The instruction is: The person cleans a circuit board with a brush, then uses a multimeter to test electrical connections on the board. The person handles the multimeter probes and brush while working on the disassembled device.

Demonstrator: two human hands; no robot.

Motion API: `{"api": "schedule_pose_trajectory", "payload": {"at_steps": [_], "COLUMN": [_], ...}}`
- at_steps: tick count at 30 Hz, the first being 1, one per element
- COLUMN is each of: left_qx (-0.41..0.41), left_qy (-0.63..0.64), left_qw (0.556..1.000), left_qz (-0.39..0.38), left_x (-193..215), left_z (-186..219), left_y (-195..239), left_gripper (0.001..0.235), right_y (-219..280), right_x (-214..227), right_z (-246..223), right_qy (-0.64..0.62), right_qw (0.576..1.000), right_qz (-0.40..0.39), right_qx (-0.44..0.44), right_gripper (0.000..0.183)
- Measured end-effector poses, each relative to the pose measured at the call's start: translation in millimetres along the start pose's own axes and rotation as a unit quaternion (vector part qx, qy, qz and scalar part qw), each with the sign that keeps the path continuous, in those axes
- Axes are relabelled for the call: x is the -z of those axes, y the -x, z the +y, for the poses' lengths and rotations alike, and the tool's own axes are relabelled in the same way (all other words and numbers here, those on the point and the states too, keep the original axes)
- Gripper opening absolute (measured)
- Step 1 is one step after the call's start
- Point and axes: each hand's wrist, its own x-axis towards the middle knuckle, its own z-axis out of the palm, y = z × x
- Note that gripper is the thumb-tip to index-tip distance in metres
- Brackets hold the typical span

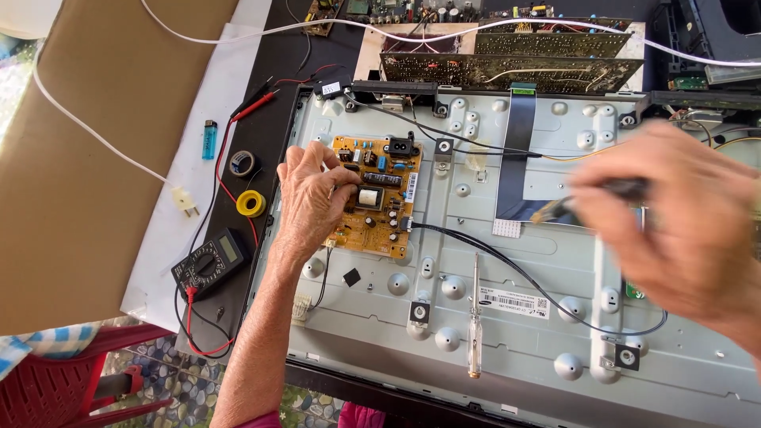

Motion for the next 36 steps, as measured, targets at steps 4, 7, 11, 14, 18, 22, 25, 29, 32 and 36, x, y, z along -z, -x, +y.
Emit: {"api": "schedule_pose_trajectory", "payload": {"at_steps": [4, 7, 11, 14, 18, 22, 25, 29, 32, 36], "left_qx": [0.004, 0.002, 0.044, 0.04, 0.035, 0.037, 0.039, 0.025, 0.024, 0.031], "left_qy": [0.014, 0.033, 0.034, 0.01, 0.0, 0.023, 0.03, 0.027, 0.012, 0.025], "left_qw": [1.0, 0.999, 0.998, 0.999, 0.999, 0.999, 0.999, 0.999, 0.999, 0.999], "left_qz": [0.009, 0.02, 0.022, 0.019, 0.025, 0.031, 0.024, 0.02, 0.02, 0.021], "left_x": [-4.8, -8.8, -12.8, -14.7, -17.4, -3.2, 1.3, -2.7, -4.1, -5.6], "left_z": [-4.9, -4.6, -4.3, -4.8, -4.2, 8.0, 10.5, 3.5, 3.4, 5.9], "left_y": [2.0, 0.6, 0.9, -0.1, 2.6, 3.3, 8.8, 10.1, 11.0, 15.4], "left_gripper": [0.006, 0.006, 0.015, 0.015, 0.018, 0.014, 0.012, 0.012, 0.011, 0.014], "right_y": [-63.4, -96.1, -122.7, -125.9, -119.8, -115.5, -116.4, -116.8, -119.4, -116.3], "right_x": [-54.7, -94.0, -152.9, -176.2, -189.8, -187.8, -181.4, -175.3, -173.7, -175.0], "right_z": [-21.0, -30.0, -25.5, -19.5, -7.9, -8.5, -12.7, -16.4, -14.0, -5.2], "right_qy": [0.126, 0.119, 0.122, 0.139, 0.176, 0.175, 0.167, 0.145, 0.145, 0.127], "right_qw": [0.953, 0.959, 0.949, 0.937, 0.925, 0.931, 0.929, 0.931, 0.927, 0.931], "right_qz": [-0.012, -0.083, -0.254, -0.298, -0.317, -0.301, -0.315, -0.321, -0.333, -0.331], "right_qx": [0.275, 0.244, 0.143, 0.118, 0.113, 0.113, 0.101, 0.092, 0.093, 0.085], "right_gripper": [0.011, 0.012, 0.01, 0.011, 0.014, 0.01, 0.011, 0.011, 0.013, 0.017]}}
